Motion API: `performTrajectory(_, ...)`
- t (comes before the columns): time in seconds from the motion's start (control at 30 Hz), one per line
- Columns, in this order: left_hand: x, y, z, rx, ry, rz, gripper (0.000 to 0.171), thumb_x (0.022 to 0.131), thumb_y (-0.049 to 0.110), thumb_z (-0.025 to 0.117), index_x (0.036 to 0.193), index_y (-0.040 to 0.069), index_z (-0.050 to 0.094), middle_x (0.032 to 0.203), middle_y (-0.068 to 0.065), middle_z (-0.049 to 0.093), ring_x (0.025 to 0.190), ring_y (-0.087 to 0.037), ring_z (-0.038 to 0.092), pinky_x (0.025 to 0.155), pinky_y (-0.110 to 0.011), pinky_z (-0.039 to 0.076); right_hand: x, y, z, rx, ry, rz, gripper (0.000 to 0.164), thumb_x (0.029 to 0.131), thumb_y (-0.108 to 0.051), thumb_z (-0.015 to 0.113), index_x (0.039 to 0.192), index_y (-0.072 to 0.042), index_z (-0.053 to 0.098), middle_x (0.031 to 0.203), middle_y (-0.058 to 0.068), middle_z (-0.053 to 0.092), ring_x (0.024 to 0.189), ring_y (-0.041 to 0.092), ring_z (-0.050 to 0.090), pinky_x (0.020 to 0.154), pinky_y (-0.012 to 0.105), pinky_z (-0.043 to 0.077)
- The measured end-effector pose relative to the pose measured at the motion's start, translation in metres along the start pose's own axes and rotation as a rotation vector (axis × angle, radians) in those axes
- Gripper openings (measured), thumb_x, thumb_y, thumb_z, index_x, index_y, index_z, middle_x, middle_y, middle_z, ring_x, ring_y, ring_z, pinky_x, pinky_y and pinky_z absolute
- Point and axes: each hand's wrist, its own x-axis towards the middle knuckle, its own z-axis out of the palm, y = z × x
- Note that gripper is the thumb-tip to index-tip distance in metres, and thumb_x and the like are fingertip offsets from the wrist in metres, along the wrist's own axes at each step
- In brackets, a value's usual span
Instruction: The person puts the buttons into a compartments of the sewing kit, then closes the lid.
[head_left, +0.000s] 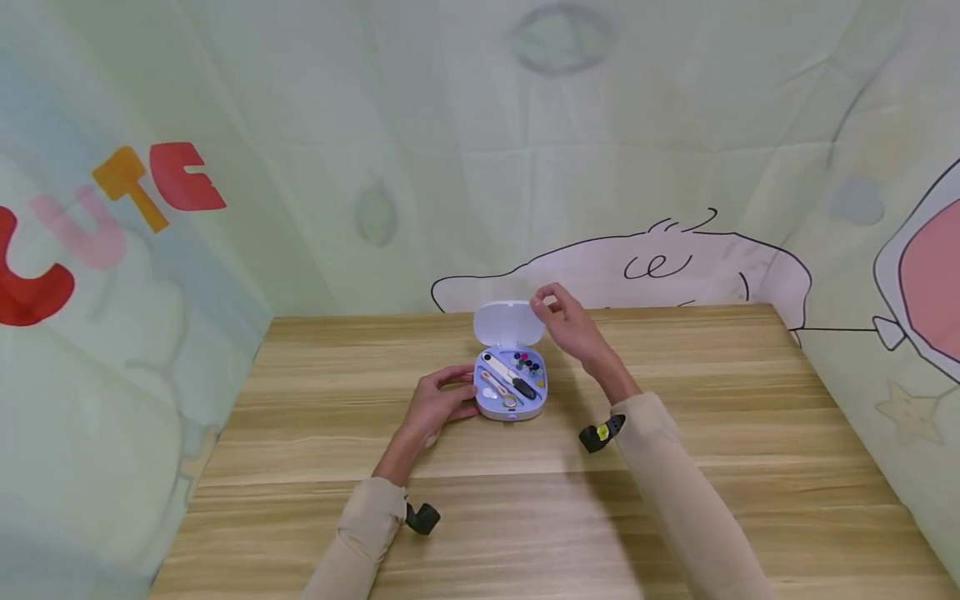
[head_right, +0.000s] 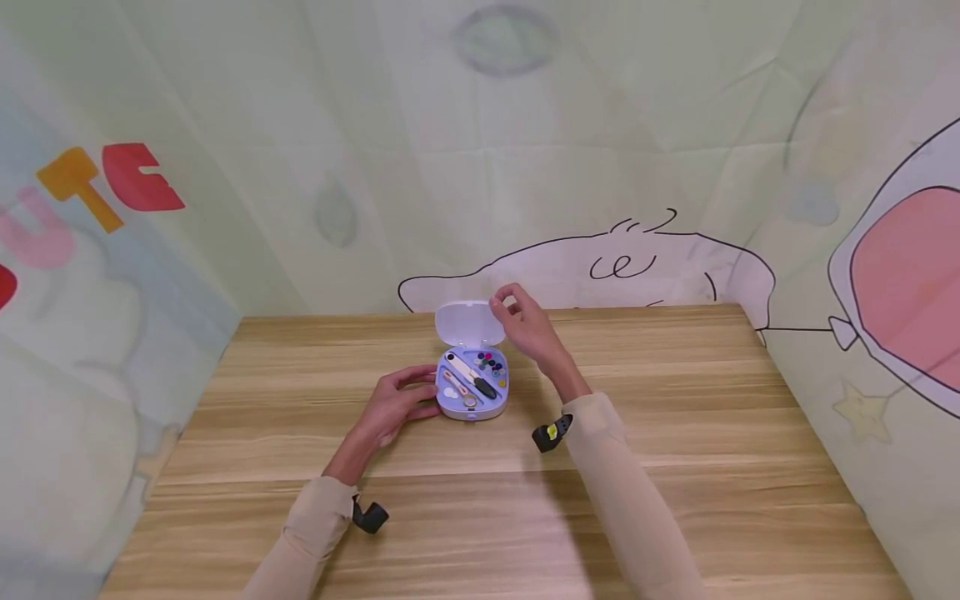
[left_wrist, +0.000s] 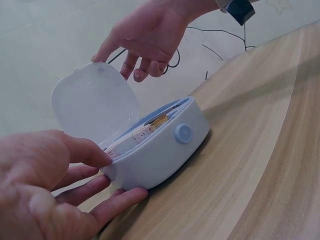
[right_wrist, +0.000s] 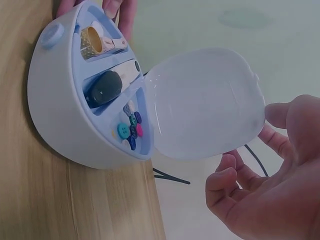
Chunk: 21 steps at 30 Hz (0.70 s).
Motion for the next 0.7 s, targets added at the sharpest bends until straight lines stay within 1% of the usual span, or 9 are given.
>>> performTrajectory(0.2, -0.001, 0.0, 0.001, 0.011, 0.006, 0.002, 0.041, 0.095, -0.007, 0.069, 0.135, 0.0, 0.065, 0.127, -0.021, 0.06, 0.095, -0.024, 0.071, 0.08, -0.041, 0.067, -0.01, 0.002, -0.001, -0.007, -0.025, -0.039, 0.03, 0.109, -0.047, 0.05, 0.128, -0.024, 0.054, 0.131, 0.01, 0.055, 0.121, 0.035, 0.051, 0.092, 0.047, 0.052)
performTrajectory(0.33, -0.001, 0.0, 0.001, 0.015, 0.006, 0.001, 0.042, 0.095, -0.006, 0.069, 0.136, 0.001, 0.065, 0.128, -0.021, 0.059, 0.096, -0.025, 0.071, 0.082, -0.041, 0.066, -0.016, 0.006, -0.001, 0.003, -0.039, -0.092, 0.028, 0.109, -0.042, 0.051, 0.126, -0.02, 0.054, 0.132, 0.011, 0.055, 0.124, 0.034, 0.05, 0.095, 0.045, 0.048)
performTrajectory(0.4, -0.001, 0.0, 0.001, 0.012, 0.005, 0.001, 0.042, 0.095, -0.006, 0.069, 0.137, 0.001, 0.065, 0.129, -0.022, 0.059, 0.096, -0.025, 0.071, 0.082, -0.042, 0.066, -0.019, 0.008, -0.001, 0.009, -0.048, -0.122, 0.027, 0.11, -0.039, 0.052, 0.126, -0.018, 0.055, 0.131, 0.012, 0.056, 0.122, 0.036, 0.051, 0.092, 0.043, 0.048)
performTrajectory(0.5, -0.001, 0.001, 0.001, 0.005, 0.004, -0.003, 0.044, 0.095, -0.006, 0.07, 0.138, 0.001, 0.064, 0.129, -0.021, 0.059, 0.096, -0.025, 0.071, 0.082, -0.042, 0.066, -0.024, 0.013, -0.001, 0.016, -0.065, -0.153, 0.026, 0.11, -0.036, 0.052, 0.126, -0.016, 0.055, 0.128, 0.012, 0.055, 0.114, 0.04, 0.052, 0.084, 0.04, 0.05)
performTrajectory(0.57, -0.001, 0.001, 0.002, 0.001, 0.005, -0.004, 0.044, 0.095, -0.006, 0.07, 0.138, 0.001, 0.064, 0.13, -0.021, 0.059, 0.096, -0.025, 0.071, 0.082, -0.041, 0.066, -0.027, 0.017, 0.0, 0.011, -0.075, -0.168, 0.025, 0.11, -0.035, 0.053, 0.126, -0.017, 0.055, 0.127, 0.01, 0.055, 0.112, 0.039, 0.052, 0.08, 0.038, 0.05)
performTrajectory(0.67, -0.001, 0.0, 0.002, 0.001, 0.004, -0.004, 0.044, 0.095, -0.007, 0.069, 0.138, 0.0, 0.064, 0.13, -0.021, 0.059, 0.096, -0.025, 0.071, 0.082, -0.041, 0.066, -0.032, 0.021, 0.001, 0.002, -0.086, -0.193, 0.022, 0.109, -0.034, 0.055, 0.124, -0.018, 0.055, 0.127, 0.008, 0.054, 0.114, 0.035, 0.051, 0.08, 0.038, 0.049)
performTrajectory(0.7, -0.001, 0.0, 0.002, 0.0, 0.004, -0.004, 0.044, 0.095, -0.007, 0.069, 0.138, 0.0, 0.063, 0.13, -0.022, 0.059, 0.097, -0.025, 0.071, 0.083, -0.041, 0.066, -0.033, 0.023, 0.001, -0.002, -0.089, -0.207, 0.021, 0.109, -0.033, 0.055, 0.123, -0.017, 0.055, 0.126, 0.007, 0.053, 0.115, 0.033, 0.049, 0.082, 0.038, 0.049)
